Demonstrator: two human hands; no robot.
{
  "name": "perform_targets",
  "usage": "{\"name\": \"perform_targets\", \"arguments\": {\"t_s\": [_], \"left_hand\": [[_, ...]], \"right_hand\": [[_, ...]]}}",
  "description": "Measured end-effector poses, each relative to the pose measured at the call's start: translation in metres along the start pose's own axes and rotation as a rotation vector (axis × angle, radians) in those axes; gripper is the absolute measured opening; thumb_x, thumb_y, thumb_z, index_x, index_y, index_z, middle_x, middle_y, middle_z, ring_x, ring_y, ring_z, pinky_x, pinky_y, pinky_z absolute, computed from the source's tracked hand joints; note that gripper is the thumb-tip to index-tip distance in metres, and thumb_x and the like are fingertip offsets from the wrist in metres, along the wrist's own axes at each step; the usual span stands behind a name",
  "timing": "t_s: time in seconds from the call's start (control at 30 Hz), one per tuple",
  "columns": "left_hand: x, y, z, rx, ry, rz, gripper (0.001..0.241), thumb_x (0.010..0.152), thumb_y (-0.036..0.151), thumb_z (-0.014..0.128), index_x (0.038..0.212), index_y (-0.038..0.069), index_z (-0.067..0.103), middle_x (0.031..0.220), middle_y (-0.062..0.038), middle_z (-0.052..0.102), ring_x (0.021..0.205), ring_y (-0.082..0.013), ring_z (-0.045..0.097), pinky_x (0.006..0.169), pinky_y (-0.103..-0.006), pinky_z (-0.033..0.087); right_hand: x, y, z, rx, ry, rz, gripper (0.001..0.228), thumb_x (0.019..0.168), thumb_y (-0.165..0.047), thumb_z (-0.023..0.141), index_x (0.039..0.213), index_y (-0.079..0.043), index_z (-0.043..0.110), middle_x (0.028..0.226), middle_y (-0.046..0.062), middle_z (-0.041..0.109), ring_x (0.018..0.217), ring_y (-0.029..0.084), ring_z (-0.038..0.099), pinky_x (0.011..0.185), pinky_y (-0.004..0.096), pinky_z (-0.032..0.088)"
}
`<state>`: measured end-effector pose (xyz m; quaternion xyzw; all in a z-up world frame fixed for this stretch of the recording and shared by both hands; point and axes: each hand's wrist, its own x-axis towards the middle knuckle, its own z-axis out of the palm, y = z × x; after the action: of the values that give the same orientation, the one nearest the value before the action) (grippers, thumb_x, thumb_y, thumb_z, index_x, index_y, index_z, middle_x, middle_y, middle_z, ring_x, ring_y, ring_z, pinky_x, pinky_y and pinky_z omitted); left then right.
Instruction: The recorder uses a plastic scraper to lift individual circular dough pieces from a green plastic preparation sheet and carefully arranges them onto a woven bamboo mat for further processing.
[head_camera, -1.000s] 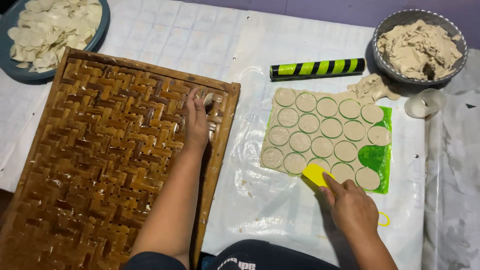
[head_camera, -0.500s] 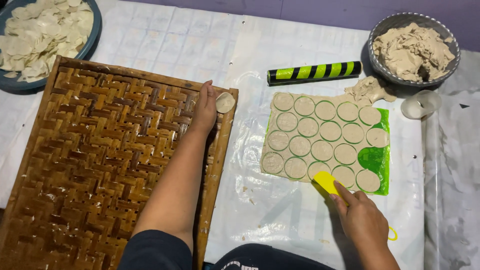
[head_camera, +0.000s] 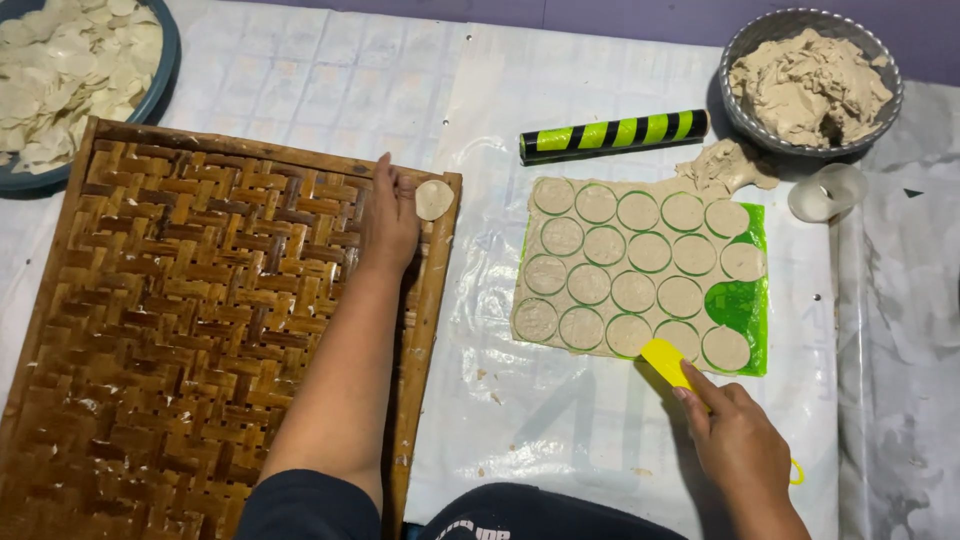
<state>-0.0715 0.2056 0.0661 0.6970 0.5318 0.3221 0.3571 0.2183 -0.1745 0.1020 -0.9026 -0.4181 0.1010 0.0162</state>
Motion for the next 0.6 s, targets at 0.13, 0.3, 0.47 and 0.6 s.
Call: {"name": "perform_targets", "arguments": {"t_s": [0.13,0.3,0.47,0.6], "left_hand": [[-0.018,-0.004,0.01,0.137,0.108,0.031,0.077,0.107,0.059,0.03,0.16,0.003,0.031,0.149,-0.026,0.052,0.141,-0.0421,0.049,0.119,-0.0495,0.036],[-0.096,0.029,0.049,0.123,0.0,0.389,0.082,0.107,0.061,0.03,0.161,-0.002,0.029,0.171,-0.028,0.018,0.16,-0.0469,0.006,0.129,-0.0598,0.012],[-0.171,0.046,0.089,0.087,-0.135,0.426,0.078,0.107,0.057,0.036,0.158,-0.003,0.03,0.17,-0.028,0.018,0.16,-0.0493,0.004,0.128,-0.059,0.012],[-0.198,0.028,0.111,0.101,-0.181,0.427,0.075,0.107,0.052,0.04,0.157,-0.004,0.03,0.168,-0.028,0.022,0.159,-0.0505,0.006,0.127,-0.0576,0.015]], "right_hand": [[0.003,0.027,-0.004,0.009,0.029,0.075,0.04,0.096,-0.049,0.06,0.135,-0.044,0.068,0.089,0.003,0.067,0.083,0.026,0.069,0.071,0.043,0.056],[0.011,0.079,-0.009,0.034,0.139,0.28,0.038,0.101,-0.049,0.061,0.137,-0.042,0.069,0.094,0.008,0.067,0.086,0.032,0.068,0.073,0.049,0.054],[0.008,0.109,0.013,-0.153,0.198,0.266,0.038,0.098,-0.049,0.064,0.134,-0.042,0.071,0.094,0.007,0.067,0.088,0.031,0.069,0.073,0.047,0.054],[0.006,0.111,0.019,-0.277,0.242,0.167,0.039,0.092,-0.048,0.068,0.129,-0.039,0.073,0.093,0.005,0.068,0.088,0.026,0.069,0.076,0.042,0.054]]}}
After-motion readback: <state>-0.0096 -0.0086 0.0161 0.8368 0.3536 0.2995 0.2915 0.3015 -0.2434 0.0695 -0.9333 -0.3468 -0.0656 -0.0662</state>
